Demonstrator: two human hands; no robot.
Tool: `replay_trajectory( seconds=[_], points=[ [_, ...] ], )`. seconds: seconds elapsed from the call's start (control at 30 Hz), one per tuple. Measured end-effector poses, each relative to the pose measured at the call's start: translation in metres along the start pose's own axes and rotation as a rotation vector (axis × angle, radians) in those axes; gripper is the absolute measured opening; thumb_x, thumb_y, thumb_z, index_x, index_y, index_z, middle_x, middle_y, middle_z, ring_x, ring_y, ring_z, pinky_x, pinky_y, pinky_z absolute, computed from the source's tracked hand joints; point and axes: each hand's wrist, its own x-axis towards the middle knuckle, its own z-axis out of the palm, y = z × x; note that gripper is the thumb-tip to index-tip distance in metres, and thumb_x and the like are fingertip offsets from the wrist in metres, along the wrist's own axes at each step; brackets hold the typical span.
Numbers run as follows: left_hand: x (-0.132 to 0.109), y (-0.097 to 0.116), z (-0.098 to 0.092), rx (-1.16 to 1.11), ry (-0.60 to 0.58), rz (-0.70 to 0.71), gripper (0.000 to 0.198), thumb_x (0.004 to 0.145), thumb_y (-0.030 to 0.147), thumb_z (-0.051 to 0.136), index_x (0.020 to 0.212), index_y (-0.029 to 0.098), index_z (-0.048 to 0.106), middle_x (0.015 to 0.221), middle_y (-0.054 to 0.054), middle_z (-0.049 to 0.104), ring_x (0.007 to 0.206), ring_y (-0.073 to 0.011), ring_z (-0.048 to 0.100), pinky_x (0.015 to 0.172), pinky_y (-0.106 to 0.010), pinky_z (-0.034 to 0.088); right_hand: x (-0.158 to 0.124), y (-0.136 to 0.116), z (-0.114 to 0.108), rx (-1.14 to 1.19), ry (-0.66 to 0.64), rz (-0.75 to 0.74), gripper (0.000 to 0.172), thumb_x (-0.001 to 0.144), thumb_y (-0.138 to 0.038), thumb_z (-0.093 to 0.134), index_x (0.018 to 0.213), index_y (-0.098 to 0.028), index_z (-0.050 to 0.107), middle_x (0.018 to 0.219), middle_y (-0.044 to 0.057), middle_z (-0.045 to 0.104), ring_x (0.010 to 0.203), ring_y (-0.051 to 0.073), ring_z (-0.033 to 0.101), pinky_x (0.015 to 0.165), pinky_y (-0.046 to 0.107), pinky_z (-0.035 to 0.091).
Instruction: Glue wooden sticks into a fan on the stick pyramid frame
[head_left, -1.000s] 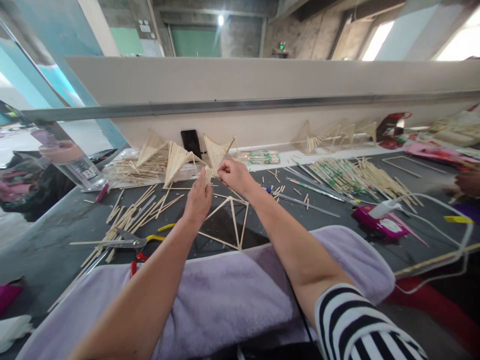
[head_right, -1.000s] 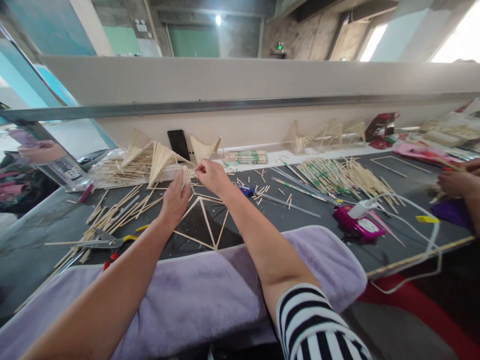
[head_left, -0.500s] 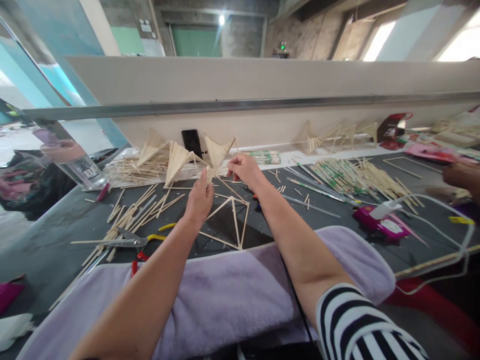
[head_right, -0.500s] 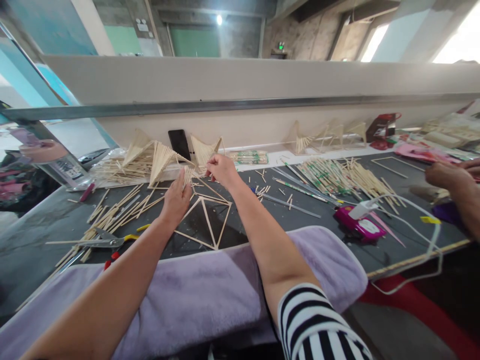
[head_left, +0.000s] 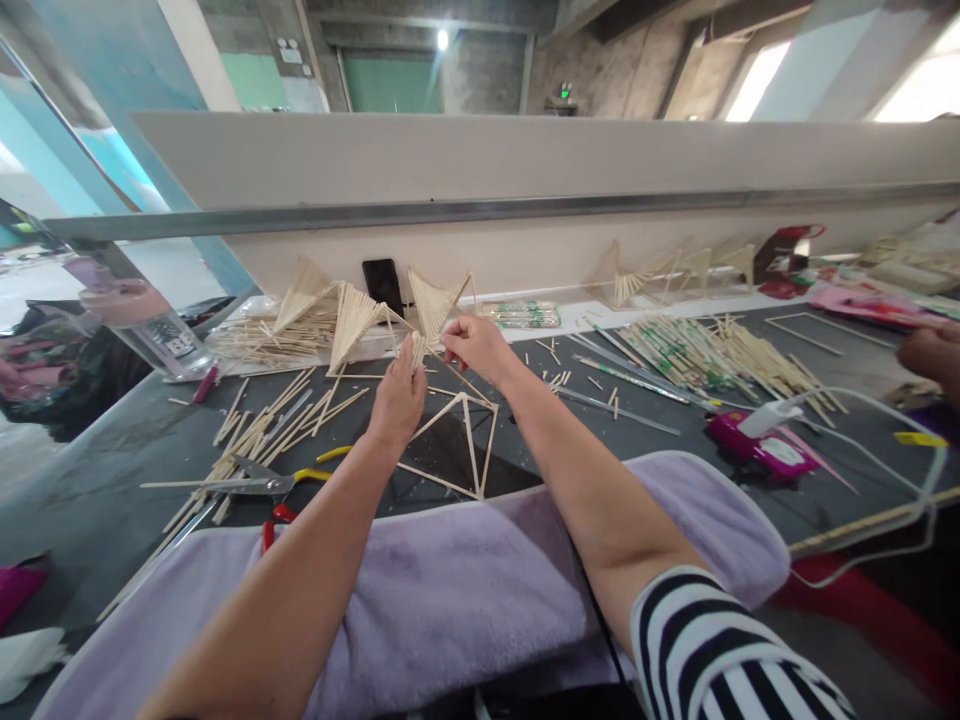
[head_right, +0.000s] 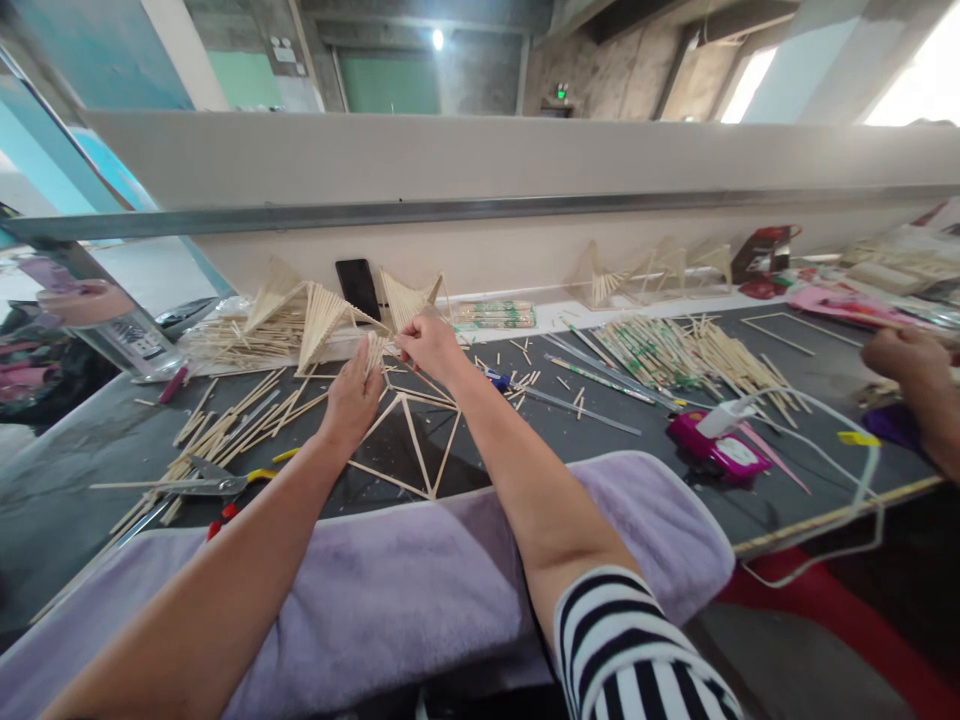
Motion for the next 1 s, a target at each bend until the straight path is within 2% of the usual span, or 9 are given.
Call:
replay_trajectory(
  seconds=[0.13,0.3,0.4,0.53,0.63,0.8,0.9,1.0],
  points=[
    [0.0,-0.002,0.002,-0.005,0.024,0.025,0.051,0.087,0.021,0.04,0.137,0.011,0.033,0.132,-0.017,0.05,0.118,-0.0237,0.05,0.099,-0.04,0.041,0.001,0.003,-0.001,-0.012,0.016,0.009,0.007,0.076,-0.016,0.054,0.069,-0.015,0.054,0.052,-0.003,0.059,0.035,0.005,0.046,0.039,0.017,0.038],
    [0.0,-0.003,0.003,-0.01,0.026,0.018,0.051,0.087,0.021,0.04,0.137,0.011,0.033,0.13,-0.017,0.051,0.117,-0.0228,0.05,0.099,-0.039,0.041,0.003,0.0,-0.016,0.066,0.085,0.014,0.008,0.077,-0.017,0.056,0.07,-0.015,0.054,0.053,-0.003,0.059,0.035,0.004,0.045,0.037,0.015,0.035],
    [0.0,-0.002,0.002,-0.008,0.014,0.022,0.051,0.087,0.021,0.039,0.137,0.011,0.033,0.131,-0.018,0.05,0.118,-0.0235,0.049,0.099,-0.039,0.04,0.002,-0.007,-0.029,0.087,0.133,-0.005,0.014,0.08,-0.025,0.057,0.07,-0.015,0.054,0.054,-0.002,0.06,0.035,0.003,0.044,0.038,0.015,0.035],
    [-0.001,-0.002,0.001,-0.005,0.021,0.025,0.051,0.088,0.023,0.039,0.137,0.008,0.032,0.127,-0.02,0.053,0.115,-0.0251,0.052,0.097,-0.039,0.042,-0.004,-0.021,-0.043,0.204,0.204,-0.11,0.026,0.086,-0.04,0.05,0.074,-0.016,0.052,0.057,-0.001,0.06,0.038,0.003,0.045,0.038,0.015,0.034],
    [-0.001,-0.003,0.001,-0.006,0.012,0.032,0.051,0.089,0.024,0.037,0.136,0.006,0.032,0.123,-0.021,0.055,0.111,-0.0259,0.054,0.095,-0.039,0.043,-0.012,-0.023,-0.048,0.249,0.209,-0.092,0.034,0.087,-0.048,0.045,0.074,-0.017,0.051,0.055,-0.001,0.058,0.037,0.004,0.045,0.037,0.016,0.035],
    [-0.001,-0.003,0.002,0.019,0.024,0.044,0.05,0.089,0.023,0.034,0.135,0.004,0.034,0.126,-0.022,0.052,0.11,-0.0276,0.055,0.092,-0.04,0.045,-0.038,0.001,-0.06,0.091,0.113,0.102,0.029,0.086,-0.042,0.047,0.071,-0.018,0.051,0.054,-0.002,0.059,0.036,0.006,0.046,0.036,0.016,0.034],
    [-0.001,-0.002,0.003,-0.006,0.037,0.047,0.049,0.089,0.024,0.033,0.134,0.003,0.035,0.125,-0.023,0.052,0.11,-0.0278,0.054,0.093,-0.041,0.044,-0.072,0.025,-0.078,-0.072,0.128,0.198,0.028,0.086,-0.039,0.044,0.069,-0.018,0.049,0.055,-0.002,0.06,0.036,0.006,0.046,0.038,0.017,0.035],
    [-0.001,-0.002,0.003,-0.054,0.049,0.049,0.049,0.089,0.025,0.032,0.134,0.004,0.035,0.125,-0.024,0.052,0.111,-0.0279,0.054,0.093,-0.041,0.044,-0.113,0.051,-0.094,-0.332,0.088,0.344,0.028,0.087,-0.037,0.038,0.069,-0.018,0.049,0.057,-0.002,0.061,0.039,0.007,0.049,0.043,0.017,0.038]
  ],
)
